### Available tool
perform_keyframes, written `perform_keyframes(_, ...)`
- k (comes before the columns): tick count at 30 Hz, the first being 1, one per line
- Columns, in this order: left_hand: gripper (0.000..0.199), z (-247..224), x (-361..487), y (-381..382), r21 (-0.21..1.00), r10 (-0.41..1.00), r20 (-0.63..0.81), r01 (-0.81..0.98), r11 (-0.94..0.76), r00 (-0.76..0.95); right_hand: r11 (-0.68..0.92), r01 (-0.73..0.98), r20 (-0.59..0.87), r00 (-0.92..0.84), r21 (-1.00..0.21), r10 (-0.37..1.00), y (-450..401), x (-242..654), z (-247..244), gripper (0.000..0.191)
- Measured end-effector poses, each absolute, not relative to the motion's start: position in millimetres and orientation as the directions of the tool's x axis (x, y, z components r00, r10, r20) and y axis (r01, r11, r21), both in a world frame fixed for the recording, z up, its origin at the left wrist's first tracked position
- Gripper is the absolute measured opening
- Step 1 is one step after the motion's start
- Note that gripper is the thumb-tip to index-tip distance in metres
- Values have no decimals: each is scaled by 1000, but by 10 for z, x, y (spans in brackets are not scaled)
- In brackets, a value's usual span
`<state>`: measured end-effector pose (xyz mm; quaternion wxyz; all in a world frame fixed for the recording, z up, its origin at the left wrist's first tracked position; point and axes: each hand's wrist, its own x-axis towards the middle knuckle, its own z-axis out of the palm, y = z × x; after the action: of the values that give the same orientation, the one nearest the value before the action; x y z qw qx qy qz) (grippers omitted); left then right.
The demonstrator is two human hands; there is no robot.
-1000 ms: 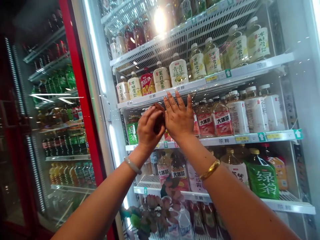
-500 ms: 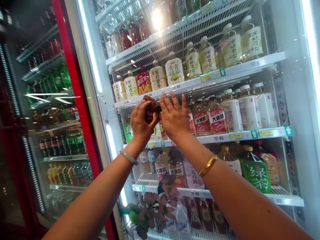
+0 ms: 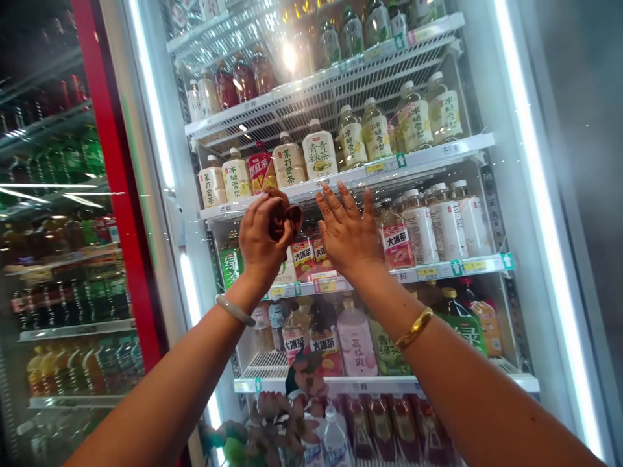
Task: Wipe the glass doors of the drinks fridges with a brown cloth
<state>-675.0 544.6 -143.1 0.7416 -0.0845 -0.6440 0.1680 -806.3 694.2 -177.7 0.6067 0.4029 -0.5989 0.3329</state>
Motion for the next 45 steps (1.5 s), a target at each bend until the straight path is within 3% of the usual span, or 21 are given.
perform_keyframes(5, 46, -1932, -6776, 5594, -588, 584, 808, -36, 808, -85, 444, -893, 997, 55, 77, -61, 6917, -8069, -1787, 63)
perform_keyframes(8, 45, -1870, -6718, 5506, -686, 676, 725, -47, 726, -132, 443, -893, 996, 56, 80, -66, 6919, -8070, -1781, 63)
perform_keyframes(10, 45, -1646, -6710, 5452, -634, 629, 773, -110, 765, -81, 447, -891, 996, 53, 78, -66, 6916, -8068, -1779, 63)
perform_keyframes(13, 48, -1331, -6773, 5480, -449, 464, 884, -169, 877, 61, 445, -893, 998, 50, 64, -44, 6911, -8068, -1782, 62)
perform_keyframes(15, 50, -1302, -6840, 5569, -409, 424, 902, -152, 900, 83, 434, -900, 999, 42, 44, -14, 6913, -8072, -1787, 63)
perform_keyframes(22, 46, -2187, -6783, 5707, -622, 622, 772, 48, 782, -132, 429, -903, 999, 32, 35, -15, 6972, -8124, -1827, 63)
perform_keyframes(26, 48, -2214, -6623, 5534, -679, 674, 706, 63, 732, -219, 445, -889, 993, 69, 103, -92, 7113, -8233, -1814, 63)
perform_keyframes(30, 50, -1671, -6712, 5516, -465, 468, 884, -137, 875, -11, 498, -855, 988, 104, 147, -113, 7316, -8378, -1754, 54)
perform_keyframes(33, 48, -1394, -6935, 5693, -367, 386, 914, -143, 919, 130, 510, -851, 992, 88, 124, -93, 7407, -8427, -1726, 52)
perform_keyframes(37, 42, -1634, -7174, 5993, -477, 479, 876, -44, 878, 50, 501, -865, 1000, 23, 27, -15, 7406, -8415, -1740, 56)
perform_keyframes(41, 41, -2082, -7165, 6047, -666, 671, 735, 82, 742, -101, 500, -866, 1000, -11, -16, 12, 7384, -8403, -1754, 57)
perform_keyframes(43, 42, -2080, -7106, 5974, -727, 734, 664, 109, 678, -144, 504, -863, 1000, -19, -18, 2, 7389, -8400, -1751, 57)
perform_keyframes(45, 41, -1887, -7062, 5891, -713, 714, 685, 66, 698, -144, 509, -861, 1000, -23, -16, -8, 7398, -8393, -1747, 58)
